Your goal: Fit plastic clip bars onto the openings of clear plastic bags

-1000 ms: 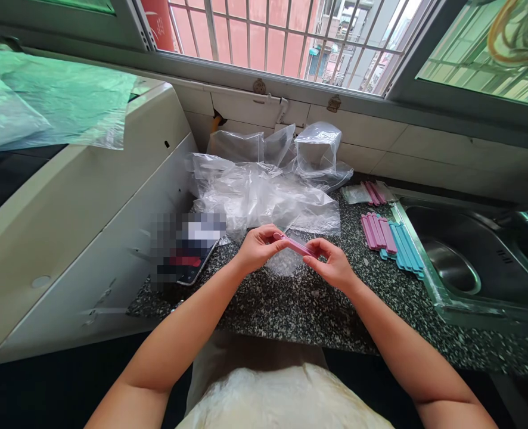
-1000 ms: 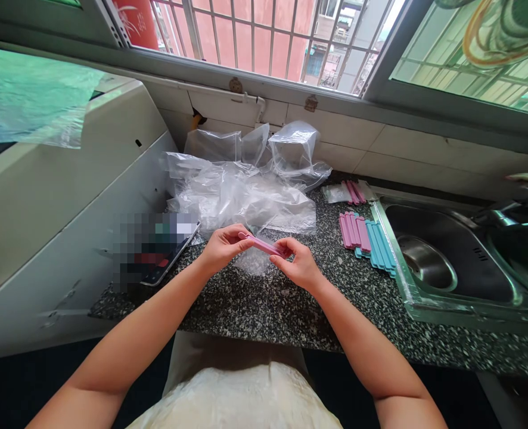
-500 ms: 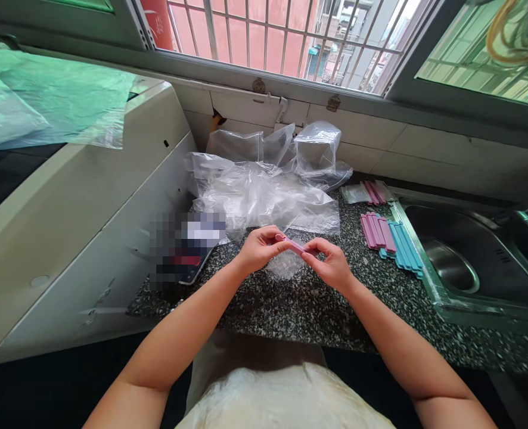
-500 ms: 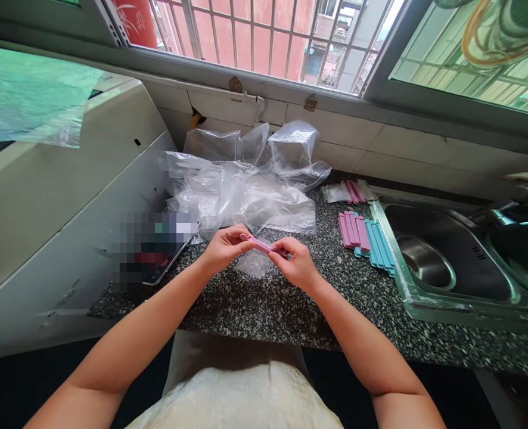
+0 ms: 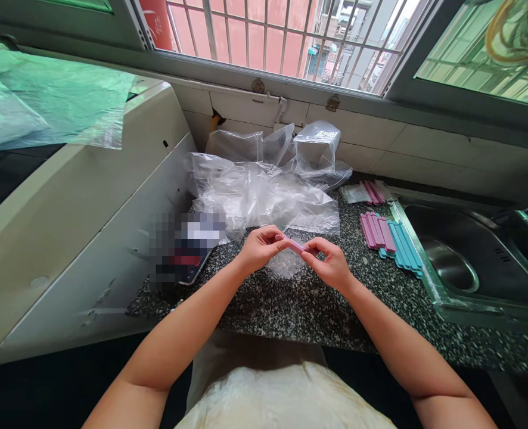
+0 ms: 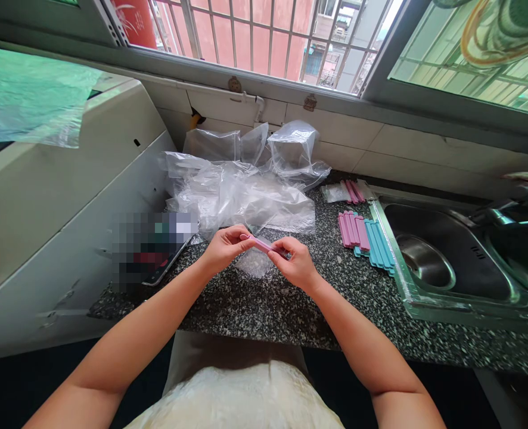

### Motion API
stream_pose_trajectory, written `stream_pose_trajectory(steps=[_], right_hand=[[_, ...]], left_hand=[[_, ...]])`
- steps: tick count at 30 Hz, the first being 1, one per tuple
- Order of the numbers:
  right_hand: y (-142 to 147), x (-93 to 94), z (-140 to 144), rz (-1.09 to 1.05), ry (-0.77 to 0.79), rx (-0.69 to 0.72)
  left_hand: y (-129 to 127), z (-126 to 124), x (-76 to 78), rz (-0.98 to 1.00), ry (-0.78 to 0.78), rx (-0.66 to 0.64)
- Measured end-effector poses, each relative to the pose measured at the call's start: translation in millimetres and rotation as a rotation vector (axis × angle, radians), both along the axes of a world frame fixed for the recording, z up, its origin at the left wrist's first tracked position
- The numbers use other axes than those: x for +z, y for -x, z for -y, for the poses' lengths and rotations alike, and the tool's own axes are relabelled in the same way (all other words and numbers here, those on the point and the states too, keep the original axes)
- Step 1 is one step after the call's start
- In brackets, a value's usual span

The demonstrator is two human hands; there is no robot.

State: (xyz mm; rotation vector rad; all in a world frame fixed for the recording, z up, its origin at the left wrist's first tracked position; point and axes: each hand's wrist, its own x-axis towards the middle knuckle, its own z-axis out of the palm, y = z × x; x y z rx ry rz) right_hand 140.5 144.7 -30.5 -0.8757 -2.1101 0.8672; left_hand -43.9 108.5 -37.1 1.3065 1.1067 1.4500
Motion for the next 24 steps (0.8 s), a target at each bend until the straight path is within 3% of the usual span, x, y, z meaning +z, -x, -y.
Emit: stream_pose_trajectory(steps=[5, 14, 24], right_hand=[[-0.8, 0.5, -0.1, -0.013, -0.033, -0.013], [-15.0, 11.8, -6.8, -0.07, -0.038, -0.121], [-21.8, 17.2, -8.3, -0.094, -0.024, -0.165]], left_hand=[[0.4, 0.0, -0.1, -0.028, 0.044, -0.034], [4.2, -1.9, -7.9, -0.363, 0.097, -0.11], [1.3, -4.7, -10.3, -0.402, -0.008, -0.115]])
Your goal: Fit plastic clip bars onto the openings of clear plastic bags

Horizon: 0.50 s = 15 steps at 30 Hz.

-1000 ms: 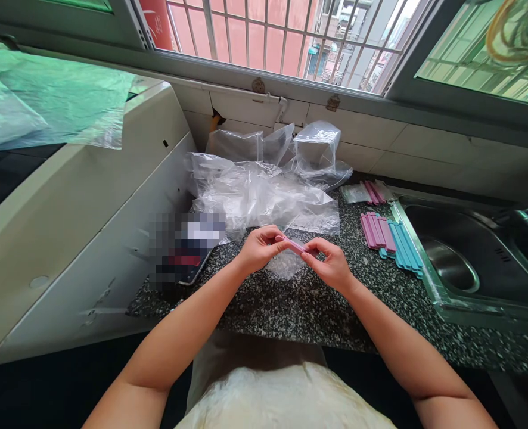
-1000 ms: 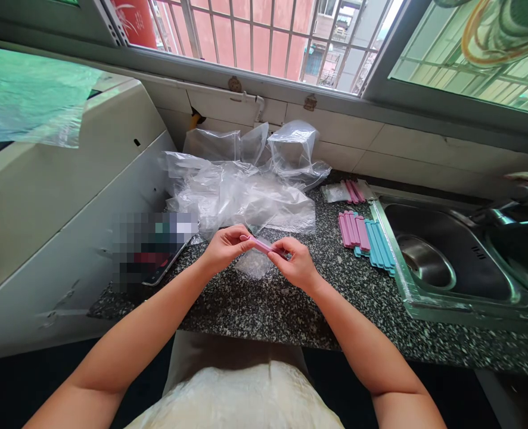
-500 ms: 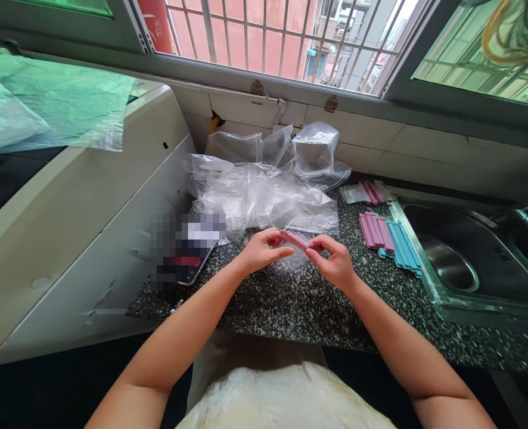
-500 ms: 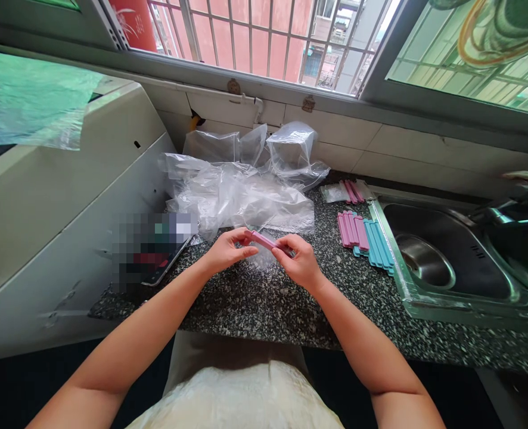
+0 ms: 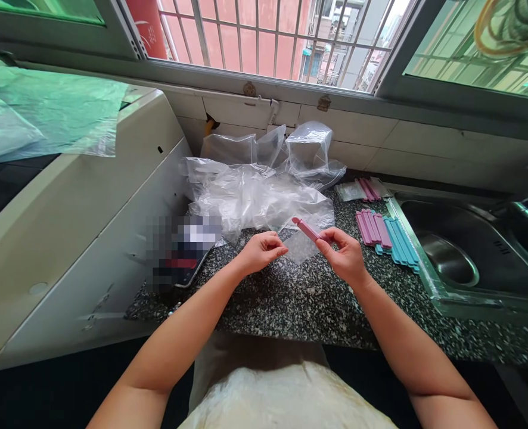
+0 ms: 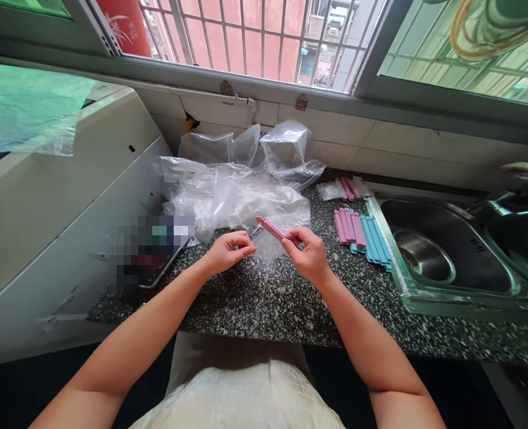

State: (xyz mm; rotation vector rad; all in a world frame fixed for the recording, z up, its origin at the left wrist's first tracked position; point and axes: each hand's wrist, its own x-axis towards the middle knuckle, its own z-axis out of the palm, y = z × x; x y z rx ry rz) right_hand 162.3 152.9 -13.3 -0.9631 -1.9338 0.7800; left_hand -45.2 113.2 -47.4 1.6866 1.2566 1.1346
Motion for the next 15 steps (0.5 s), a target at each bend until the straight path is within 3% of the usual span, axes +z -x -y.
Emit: stream_pose_trajectory(steps=[6, 15], right_hand=[[-0.8, 2.5, -1.8, -0.017, -0.002, -0.017], [-0.3, 1.5, -1.8, -0.021, -0.027, -0.004]], left_hand=[[-2.0, 2.0, 4.2, -0.038, -0.056, -0.015], [0.4, 2.6, 3.7, -0.033, -0.009, -0.041]])
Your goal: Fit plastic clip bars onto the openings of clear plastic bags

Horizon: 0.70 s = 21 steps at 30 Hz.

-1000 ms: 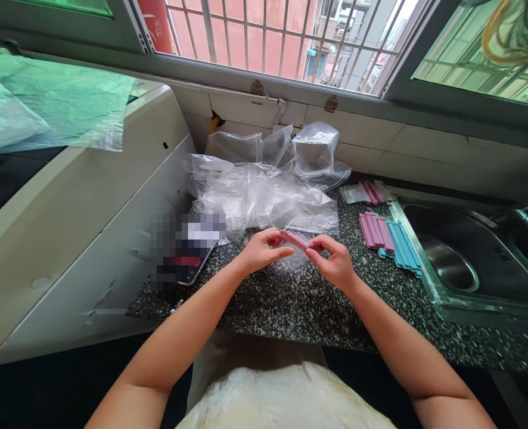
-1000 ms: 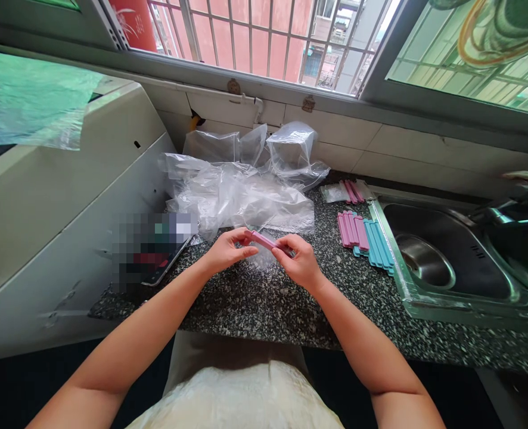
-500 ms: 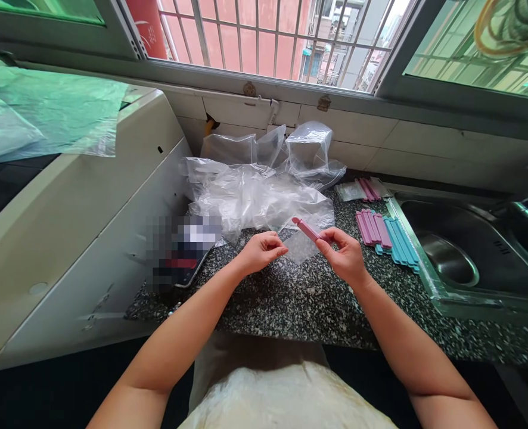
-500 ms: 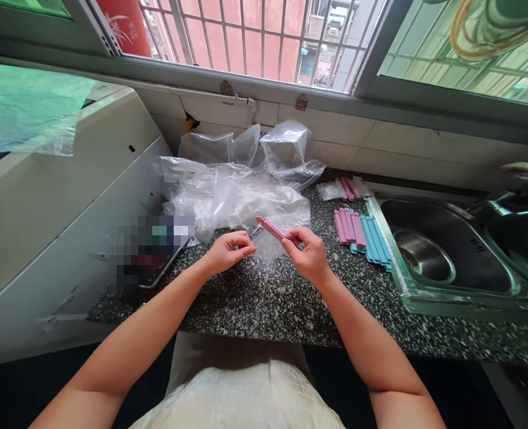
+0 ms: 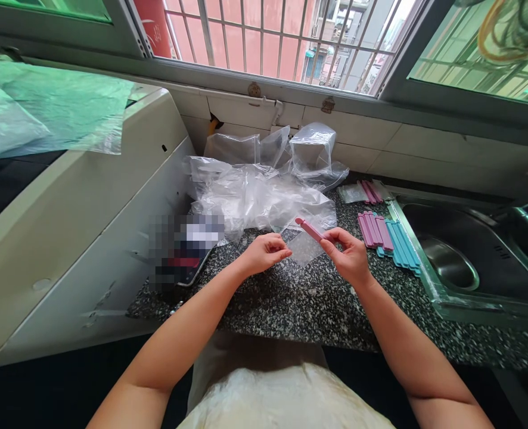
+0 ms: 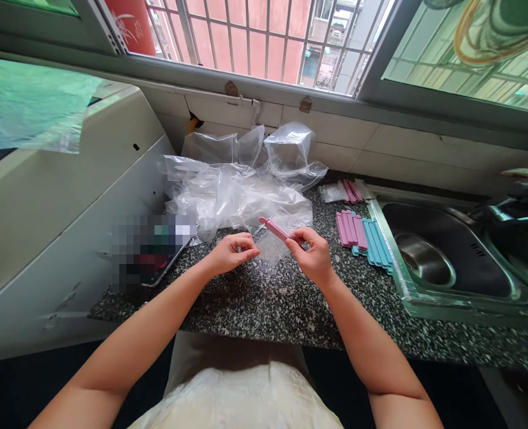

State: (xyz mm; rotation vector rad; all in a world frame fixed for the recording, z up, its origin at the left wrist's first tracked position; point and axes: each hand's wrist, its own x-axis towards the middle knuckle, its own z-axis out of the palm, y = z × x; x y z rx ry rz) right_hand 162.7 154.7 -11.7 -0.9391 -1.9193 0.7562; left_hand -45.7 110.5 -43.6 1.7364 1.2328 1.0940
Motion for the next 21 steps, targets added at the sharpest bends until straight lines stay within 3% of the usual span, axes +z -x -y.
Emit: stream_pose_trajectory(steps=[6, 13, 21], right_hand=[[-0.3, -2.0, 0.2, 0.017, 0.036, 0.054], [6.4, -3.5, 5.6, 0.098, 0.043, 0.168], [15.3, -8.4, 9.5, 0.154, 0.075, 0.221]], left_hand=[[1.6, 1.4, 0.9, 0.017, 0.034, 0.056], [7.5, 2.4, 6.2, 0.222, 0.029, 0.066], [5.4, 4.2, 11.1, 0.136, 0.027, 0.045]])
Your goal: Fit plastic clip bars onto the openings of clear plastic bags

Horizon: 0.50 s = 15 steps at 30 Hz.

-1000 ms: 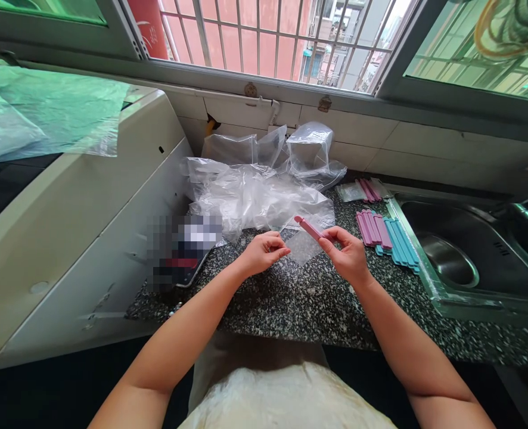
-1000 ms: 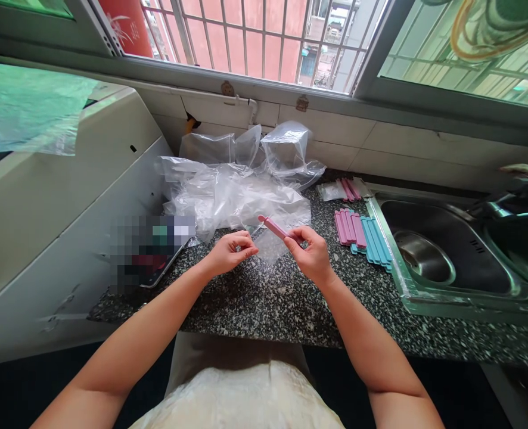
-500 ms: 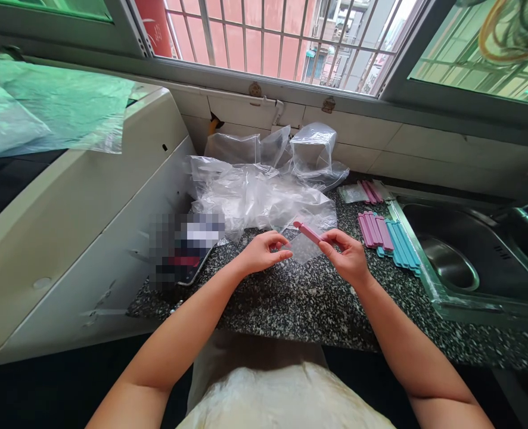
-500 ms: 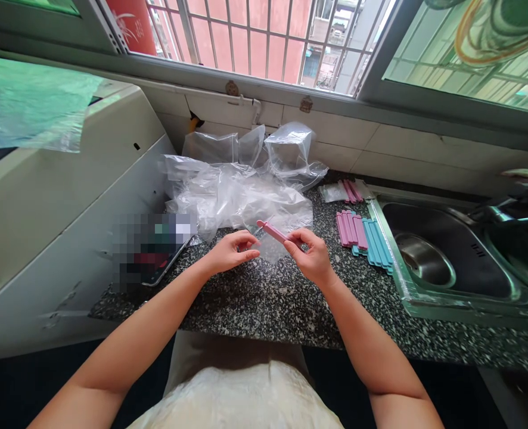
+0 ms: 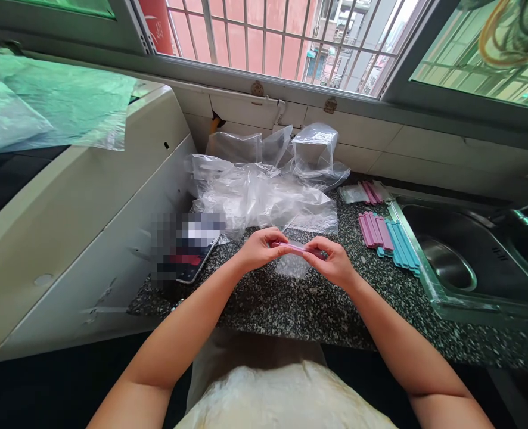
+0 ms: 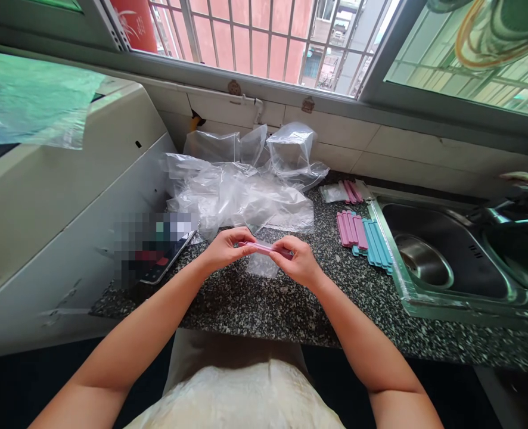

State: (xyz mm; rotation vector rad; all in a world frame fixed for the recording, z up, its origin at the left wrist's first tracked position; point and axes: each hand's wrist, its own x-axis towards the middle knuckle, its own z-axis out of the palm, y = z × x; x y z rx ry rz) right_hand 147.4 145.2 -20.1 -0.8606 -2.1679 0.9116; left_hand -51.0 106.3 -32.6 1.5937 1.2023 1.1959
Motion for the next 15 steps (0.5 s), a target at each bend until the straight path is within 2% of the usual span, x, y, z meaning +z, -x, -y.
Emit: stream_pose_trajectory(steps=[4, 10, 15], right_hand=[[-0.4, -1.2, -1.0, 0.001, 0.044, -0.021], [0.2, -8.8, -5.9, -0.042, 0.134, -0.052], [3.4, -15.2, -5.3, -0.069, 0.126, -0.016]], left_hand=[[-1.1, -0.6, -0.1, 0.065, 0.013, 0.024], [2.0, -2.9, 0.2, 0.293, 0.039, 0.162], [2.1, -3.5, 0.4, 0.382, 0.054, 0.221]])
